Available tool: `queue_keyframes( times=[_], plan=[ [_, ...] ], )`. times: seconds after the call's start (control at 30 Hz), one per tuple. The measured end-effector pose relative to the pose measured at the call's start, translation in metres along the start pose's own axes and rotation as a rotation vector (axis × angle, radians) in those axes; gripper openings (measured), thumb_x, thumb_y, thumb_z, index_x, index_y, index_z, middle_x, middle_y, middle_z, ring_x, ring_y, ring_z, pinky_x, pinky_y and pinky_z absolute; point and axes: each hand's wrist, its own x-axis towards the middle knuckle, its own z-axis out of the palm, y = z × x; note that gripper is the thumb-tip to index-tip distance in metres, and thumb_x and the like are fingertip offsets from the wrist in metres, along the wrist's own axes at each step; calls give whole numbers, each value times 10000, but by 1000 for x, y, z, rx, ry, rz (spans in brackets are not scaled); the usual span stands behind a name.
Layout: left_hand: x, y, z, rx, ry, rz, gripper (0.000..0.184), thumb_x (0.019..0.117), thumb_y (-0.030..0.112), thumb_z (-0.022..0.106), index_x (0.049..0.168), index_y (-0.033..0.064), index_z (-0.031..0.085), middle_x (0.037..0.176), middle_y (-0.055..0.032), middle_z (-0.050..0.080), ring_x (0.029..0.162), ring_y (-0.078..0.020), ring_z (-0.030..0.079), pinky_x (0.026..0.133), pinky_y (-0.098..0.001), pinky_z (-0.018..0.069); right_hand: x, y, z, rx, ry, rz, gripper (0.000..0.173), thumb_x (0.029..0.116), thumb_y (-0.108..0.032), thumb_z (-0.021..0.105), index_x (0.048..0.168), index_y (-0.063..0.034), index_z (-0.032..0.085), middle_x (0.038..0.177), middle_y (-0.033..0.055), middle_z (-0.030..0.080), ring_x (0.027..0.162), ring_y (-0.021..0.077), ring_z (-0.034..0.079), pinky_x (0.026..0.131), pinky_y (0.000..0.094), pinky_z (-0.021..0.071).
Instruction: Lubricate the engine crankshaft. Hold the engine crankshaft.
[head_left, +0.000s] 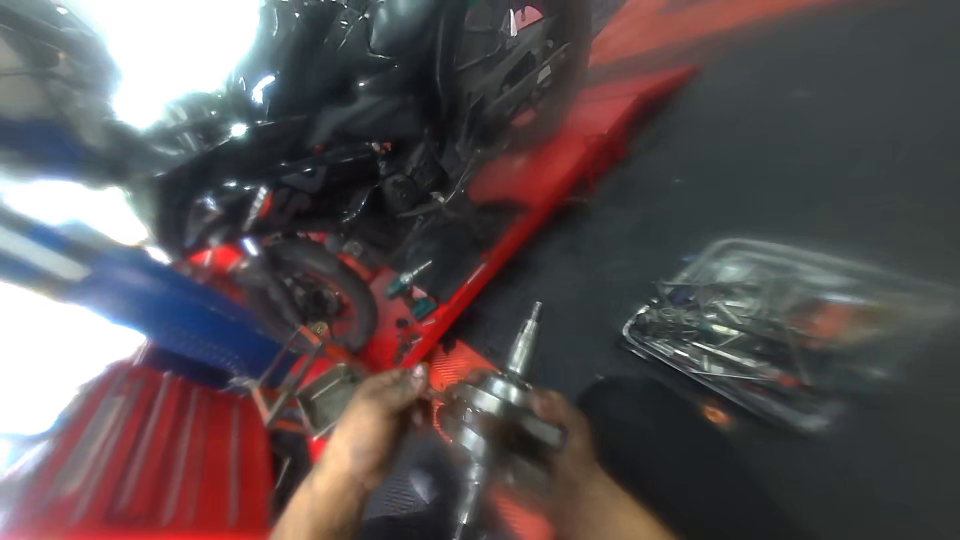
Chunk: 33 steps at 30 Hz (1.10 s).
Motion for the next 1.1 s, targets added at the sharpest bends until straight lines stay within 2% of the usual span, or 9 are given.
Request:
queue_keyframes(
  times=[0.1,0.17,0.27,0.37,0.47,0.57,0.63,0.9,1.1],
  plan=[
    [-1,-5,6,10,53,123,307,1034,283,568,893,38,688,738,-60,615,649,-119,576,638,-291,527,-1,-5,4,-15,64,-13,460,855,-358,757,1186,-42,713,1164,196,701,1070,309,685,917,506,569],
    [-13,8,10,465,236,452,279,1000,344,627,916,98,729,718,-29,639,613,-108,579,590,-282,512,0,-6,9,-119,187,-84,392,846,-306,780,1125,-37,722,1091,195,717,1009,289,707,893,483,587],
    [-38,16,39,1421,390,1026,280,975,438,658,872,184,715,783,52,678,817,-111,646,883,-385,502,3,-1,11,-299,452,-175,390,804,-287,813,1068,-23,701,950,190,716,833,230,721,755,406,618],
    [-42,2,65,1758,321,1290,219,955,393,663,867,194,678,754,35,668,818,-176,640,942,-474,443,6,4,10,-353,600,-165,338,802,-265,783,1019,-22,693,871,158,704,731,166,696,638,316,591],
    [-23,9,30,1482,426,1074,290,927,466,699,875,180,701,787,38,681,847,-136,658,917,-430,499,4,4,3,-238,498,-121,377,808,-290,791,1048,-16,693,948,188,712,837,235,718,740,402,613],
    [10,15,-54,1536,755,336,730,870,454,781,1451,91,528,1209,-203,678,1159,-402,635,999,-673,464,0,2,7,-113,414,-102,399,796,-302,804,1071,-30,706,1024,205,719,949,288,724,852,471,608],
    [18,-3,-100,1541,798,59,838,849,391,796,1545,94,436,1381,-250,599,1302,-476,541,1068,-747,358,1,-5,10,-123,343,-103,369,822,-294,781,1077,-36,713,1039,195,722,961,287,721,860,467,603],
    [-49,-50,-4,623,-155,60,738,944,697,551,1306,59,631,1069,-43,756,925,-163,727,796,-414,624,5,-11,-9,-122,401,-148,472,783,-347,819,1111,-25,714,1071,212,714,980,307,712,856,486,601],
    [-22,-49,30,896,-42,-100,414,766,451,797,1062,178,699,882,7,719,809,-154,701,748,-490,597,1,-5,-6,-535,282,-120,541,857,-319,783,1280,-17,632,1164,207,685,1038,284,688,888,473,587]
  ],
)
